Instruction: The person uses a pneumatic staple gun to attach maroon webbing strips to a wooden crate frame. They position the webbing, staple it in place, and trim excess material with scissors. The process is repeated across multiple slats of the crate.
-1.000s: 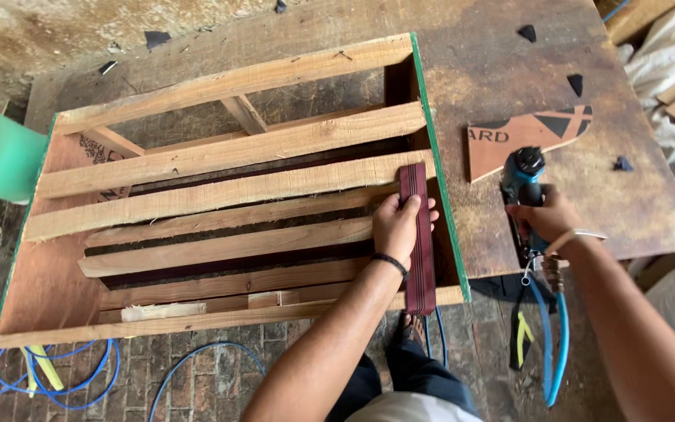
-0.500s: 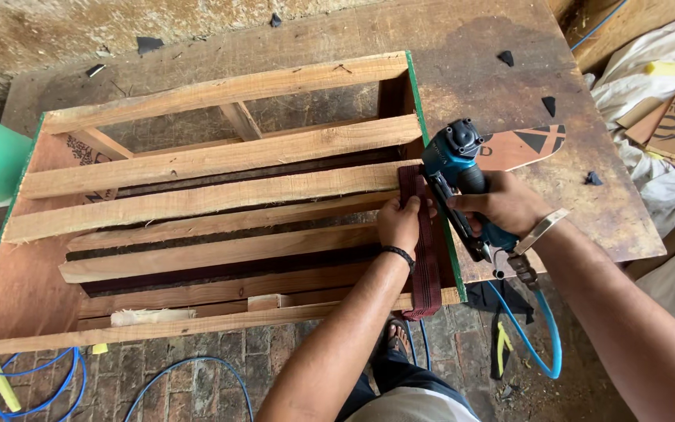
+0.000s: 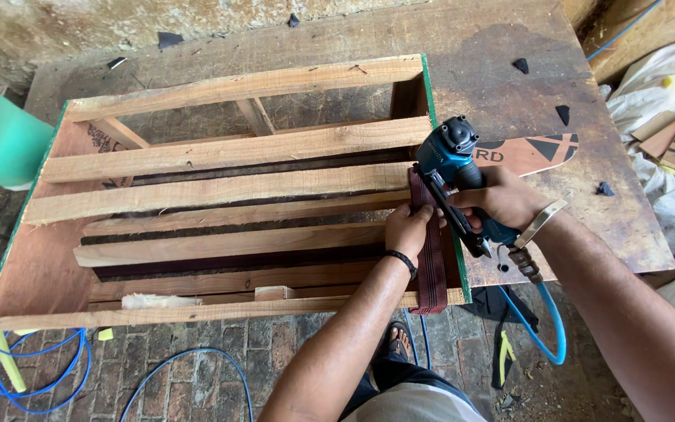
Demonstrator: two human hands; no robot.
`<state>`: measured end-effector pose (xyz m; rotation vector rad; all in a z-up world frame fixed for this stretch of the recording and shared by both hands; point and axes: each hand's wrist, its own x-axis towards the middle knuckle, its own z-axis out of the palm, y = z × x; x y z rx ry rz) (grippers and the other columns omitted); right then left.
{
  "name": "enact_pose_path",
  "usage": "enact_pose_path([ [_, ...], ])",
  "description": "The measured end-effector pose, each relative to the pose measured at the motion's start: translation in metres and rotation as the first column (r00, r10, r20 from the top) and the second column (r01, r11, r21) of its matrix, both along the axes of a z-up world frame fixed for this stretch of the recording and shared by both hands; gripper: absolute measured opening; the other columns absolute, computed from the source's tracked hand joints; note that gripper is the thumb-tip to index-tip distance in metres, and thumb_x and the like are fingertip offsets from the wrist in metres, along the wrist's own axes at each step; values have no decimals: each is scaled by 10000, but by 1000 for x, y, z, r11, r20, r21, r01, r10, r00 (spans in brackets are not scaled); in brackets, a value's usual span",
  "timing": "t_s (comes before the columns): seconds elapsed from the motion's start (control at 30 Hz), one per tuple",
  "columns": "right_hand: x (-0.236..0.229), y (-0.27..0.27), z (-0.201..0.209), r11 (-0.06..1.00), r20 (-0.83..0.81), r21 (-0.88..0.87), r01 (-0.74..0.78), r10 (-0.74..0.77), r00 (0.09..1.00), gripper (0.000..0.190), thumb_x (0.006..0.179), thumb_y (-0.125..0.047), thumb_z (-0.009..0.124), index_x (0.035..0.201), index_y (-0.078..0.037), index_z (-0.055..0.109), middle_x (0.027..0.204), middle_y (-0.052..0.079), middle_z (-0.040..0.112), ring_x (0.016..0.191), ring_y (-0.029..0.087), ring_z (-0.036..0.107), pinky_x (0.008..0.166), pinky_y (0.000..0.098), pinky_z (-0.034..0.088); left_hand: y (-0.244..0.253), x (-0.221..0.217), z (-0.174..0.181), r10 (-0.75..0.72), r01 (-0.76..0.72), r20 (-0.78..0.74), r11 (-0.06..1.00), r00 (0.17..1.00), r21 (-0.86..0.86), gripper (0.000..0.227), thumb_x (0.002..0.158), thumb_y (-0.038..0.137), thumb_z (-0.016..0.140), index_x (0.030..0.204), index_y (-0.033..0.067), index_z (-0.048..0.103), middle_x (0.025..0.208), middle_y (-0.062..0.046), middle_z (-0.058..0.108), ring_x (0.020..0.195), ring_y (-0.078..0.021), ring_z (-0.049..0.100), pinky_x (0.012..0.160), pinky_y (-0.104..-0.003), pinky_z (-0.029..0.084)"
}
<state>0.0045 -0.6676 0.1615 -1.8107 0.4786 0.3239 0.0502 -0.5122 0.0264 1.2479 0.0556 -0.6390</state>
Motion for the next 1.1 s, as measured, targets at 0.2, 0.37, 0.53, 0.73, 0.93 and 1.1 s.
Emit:
enact_pose_path([
  [0.2,-8,10,14,996,-25,-77,36,-38,999,210,810,-162,773,904,-10,663,656,69,640,531,179,623,510,333,508,22,-4,17,-188,170,-145,977,971,-131,171,1026,133,613,1037,-18,692,878,-118,746,748,-198,730,708,-336,595],
  [0.37,-107,17,1,921,3,-85,379,-380,925,261,786,-120,782,1008,-38,672,742,79,676,596,203,647,549,353,519,49,-21,40,-466,383,-298,874,833,-298,338,1067,282,494,1078,13,698,895,-112,749,771,-187,746,707,-337,609],
  [0.53,-219,80,-62,881,106,99,463,-472,875,223,760,-75,824,911,21,691,707,93,693,622,183,651,593,320,529,67,-65,39,-470,372,-250,858,847,-354,350,1108,290,494,1049,4,688,850,-103,728,729,-209,720,688,-352,608],
  [0.73,-223,161,-104,759,146,121,639,-651,745,140,824,-43,752,925,45,713,689,100,680,555,178,616,519,327,491,87,-90,28,-474,451,-136,877,870,-167,380,1099,320,475,912,40,649,698,-62,664,565,-167,628,536,-334,542],
  [0.93,-214,181,-101,635,309,303,711,-771,557,242,801,46,668,1040,74,694,744,57,675,580,158,616,538,316,525,119,-121,17,-515,517,-134,856,847,-24,403,1095,356,489,861,59,626,622,-34,621,481,-129,562,452,-299,473],
  [1.1,-205,181,-77,614,393,318,722,-779,489,450,775,61,657,1220,0,672,744,25,637,586,130,599,529,274,480,119,-112,20,-582,591,-132,806,802,34,398,1099,345,475,869,58,628,616,-32,633,488,-118,578,442,-281,459],
])
